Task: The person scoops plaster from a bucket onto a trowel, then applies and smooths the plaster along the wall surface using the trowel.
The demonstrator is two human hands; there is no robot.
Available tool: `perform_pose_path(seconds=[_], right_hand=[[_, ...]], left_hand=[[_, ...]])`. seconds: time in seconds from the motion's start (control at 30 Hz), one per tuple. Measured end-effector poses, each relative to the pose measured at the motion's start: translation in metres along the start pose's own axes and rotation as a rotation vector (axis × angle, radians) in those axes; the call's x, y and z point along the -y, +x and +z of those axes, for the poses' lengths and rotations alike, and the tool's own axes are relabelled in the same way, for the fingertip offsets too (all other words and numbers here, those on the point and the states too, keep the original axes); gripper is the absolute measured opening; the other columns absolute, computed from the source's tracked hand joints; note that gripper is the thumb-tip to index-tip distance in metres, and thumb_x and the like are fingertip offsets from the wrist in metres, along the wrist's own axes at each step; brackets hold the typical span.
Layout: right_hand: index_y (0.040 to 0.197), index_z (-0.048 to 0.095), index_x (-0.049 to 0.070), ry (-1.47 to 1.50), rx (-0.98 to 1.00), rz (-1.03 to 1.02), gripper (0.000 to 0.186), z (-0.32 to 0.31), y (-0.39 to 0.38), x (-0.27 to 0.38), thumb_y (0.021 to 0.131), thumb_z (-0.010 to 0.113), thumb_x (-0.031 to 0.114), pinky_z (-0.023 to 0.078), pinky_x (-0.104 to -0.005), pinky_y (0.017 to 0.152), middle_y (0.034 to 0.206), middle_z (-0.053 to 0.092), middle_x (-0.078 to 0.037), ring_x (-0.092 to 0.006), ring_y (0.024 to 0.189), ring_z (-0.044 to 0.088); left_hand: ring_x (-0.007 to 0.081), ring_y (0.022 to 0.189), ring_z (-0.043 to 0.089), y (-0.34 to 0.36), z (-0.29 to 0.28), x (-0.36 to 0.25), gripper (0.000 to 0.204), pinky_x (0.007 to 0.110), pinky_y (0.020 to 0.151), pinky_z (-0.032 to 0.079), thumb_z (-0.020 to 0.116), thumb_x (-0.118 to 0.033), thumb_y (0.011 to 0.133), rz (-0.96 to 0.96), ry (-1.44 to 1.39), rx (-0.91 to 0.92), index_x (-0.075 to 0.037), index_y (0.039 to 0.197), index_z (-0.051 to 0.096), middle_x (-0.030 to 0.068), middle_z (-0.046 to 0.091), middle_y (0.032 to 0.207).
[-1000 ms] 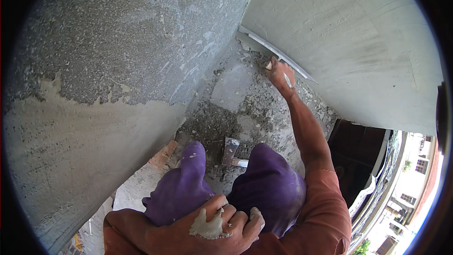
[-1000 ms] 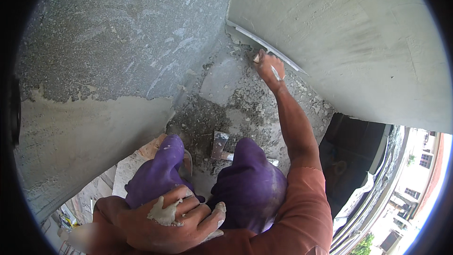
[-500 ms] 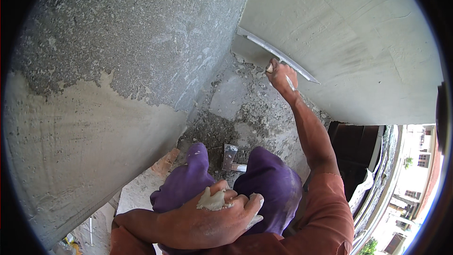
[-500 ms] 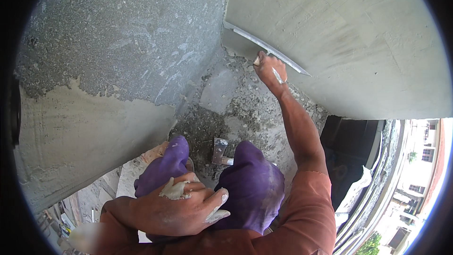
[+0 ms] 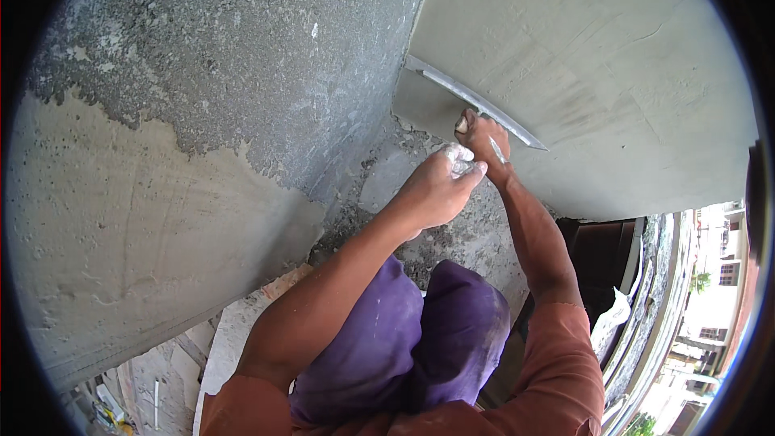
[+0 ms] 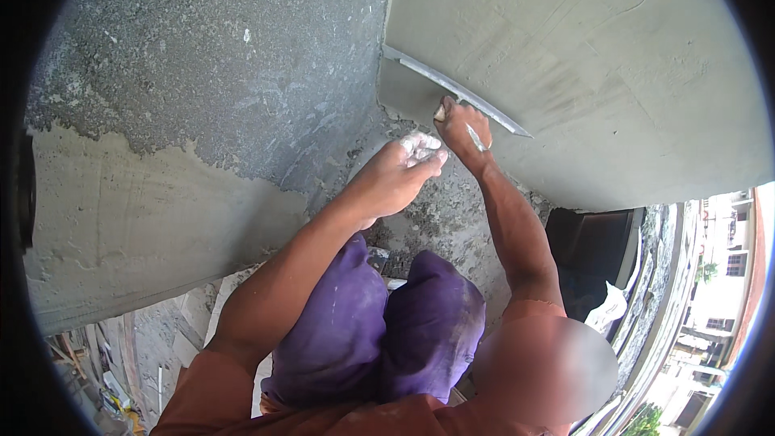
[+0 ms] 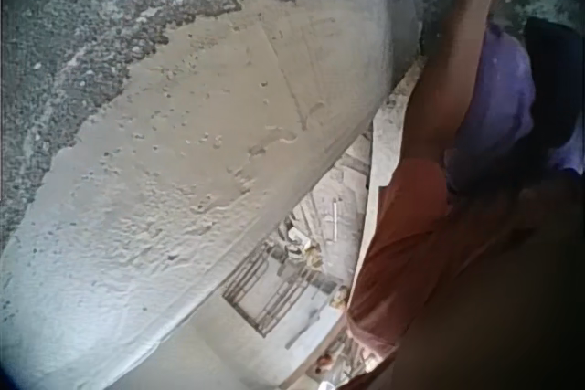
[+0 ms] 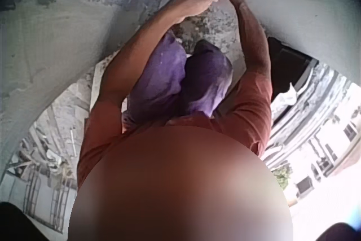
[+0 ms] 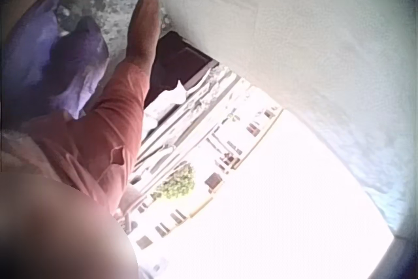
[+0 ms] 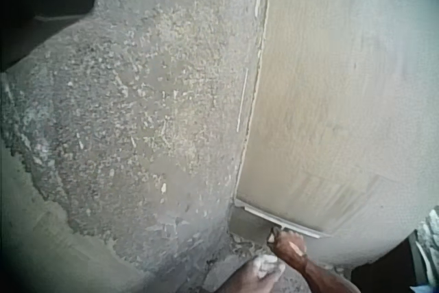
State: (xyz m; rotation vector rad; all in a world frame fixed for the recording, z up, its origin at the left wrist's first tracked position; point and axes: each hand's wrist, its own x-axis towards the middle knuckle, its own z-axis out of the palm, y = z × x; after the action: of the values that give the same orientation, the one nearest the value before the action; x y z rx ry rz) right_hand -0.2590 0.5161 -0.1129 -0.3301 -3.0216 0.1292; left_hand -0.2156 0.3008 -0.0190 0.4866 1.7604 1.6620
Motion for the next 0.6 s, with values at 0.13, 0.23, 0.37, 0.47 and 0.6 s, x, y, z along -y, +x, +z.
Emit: perform_pose_path(seconds=[0.13, 0.23, 0.37, 0.47, 0.6], right_hand=[[0.108, 0.064, 0.014, 0.044, 0.025, -0.026, 0.027, -0.023, 0.001, 0.000, 0.088, 0.063, 0.032, 0.055, -0.0527, 0.075, 0.087, 0.072, -0.020, -0.0415, 0.086, 0.071], [0.109, 0.063, 0.015, 0.043, 0.009, -0.024, 0.028, -0.035, 0.003, 0.006, 0.089, 0.061, 0.035, 0.055, -0.0521, 0.075, 0.087, 0.072, -0.020, -0.0413, 0.086, 0.071], [0.112, 0.065, 0.015, 0.022, -0.052, -0.034, 0.029, -0.059, 0.004, 0.014, 0.089, 0.061, 0.032, 0.056, -0.0514, 0.073, 0.087, 0.073, -0.020, -0.0407, 0.084, 0.071], [0.104, 0.071, 0.011, -0.013, -0.077, -0.011, 0.027, -0.071, 0.004, 0.007, 0.088, 0.061, 0.030, 0.057, -0.0506, 0.073, 0.088, 0.073, -0.020, -0.0405, 0.083, 0.072], [0.088, 0.075, 0.005, -0.045, -0.095, -0.002, 0.025, -0.081, 0.006, 0.010, 0.086, 0.062, 0.027, 0.058, -0.0501, 0.073, 0.087, 0.073, -0.021, -0.0404, 0.082, 0.072]], left_hand=[[0.0261, 0.124, 0.059, 0.068, 0.017, 0.002, 0.061, 0.037, 0.103, 0.046, 0.061, -0.037, 0.100, -0.066, -0.119, -0.164, 0.009, 0.138, 0.048, 0.0211, 0.062, 0.129], [0.0319, 0.138, 0.048, 0.108, 0.025, 0.005, 0.075, 0.041, 0.111, 0.040, 0.061, -0.040, 0.099, -0.197, -0.222, -0.308, 0.009, 0.150, 0.034, 0.0271, 0.047, 0.149], [0.0300, 0.141, 0.043, 0.129, 0.037, 0.011, 0.085, 0.040, 0.115, 0.035, 0.063, -0.041, 0.098, -0.056, -0.365, -0.292, 0.007, 0.155, 0.023, 0.0256, 0.043, 0.152], [0.0273, 0.144, 0.038, 0.141, 0.041, 0.011, 0.087, 0.038, 0.119, 0.029, 0.064, -0.040, 0.098, 0.112, -0.519, -0.237, 0.005, 0.157, 0.020, 0.0226, 0.040, 0.155], [0.0241, 0.147, 0.032, 0.143, 0.037, 0.006, 0.081, 0.036, 0.121, 0.024, 0.062, -0.036, 0.101, 0.187, -0.655, -0.148, 0.004, 0.158, 0.020, 0.0184, 0.035, 0.159]])
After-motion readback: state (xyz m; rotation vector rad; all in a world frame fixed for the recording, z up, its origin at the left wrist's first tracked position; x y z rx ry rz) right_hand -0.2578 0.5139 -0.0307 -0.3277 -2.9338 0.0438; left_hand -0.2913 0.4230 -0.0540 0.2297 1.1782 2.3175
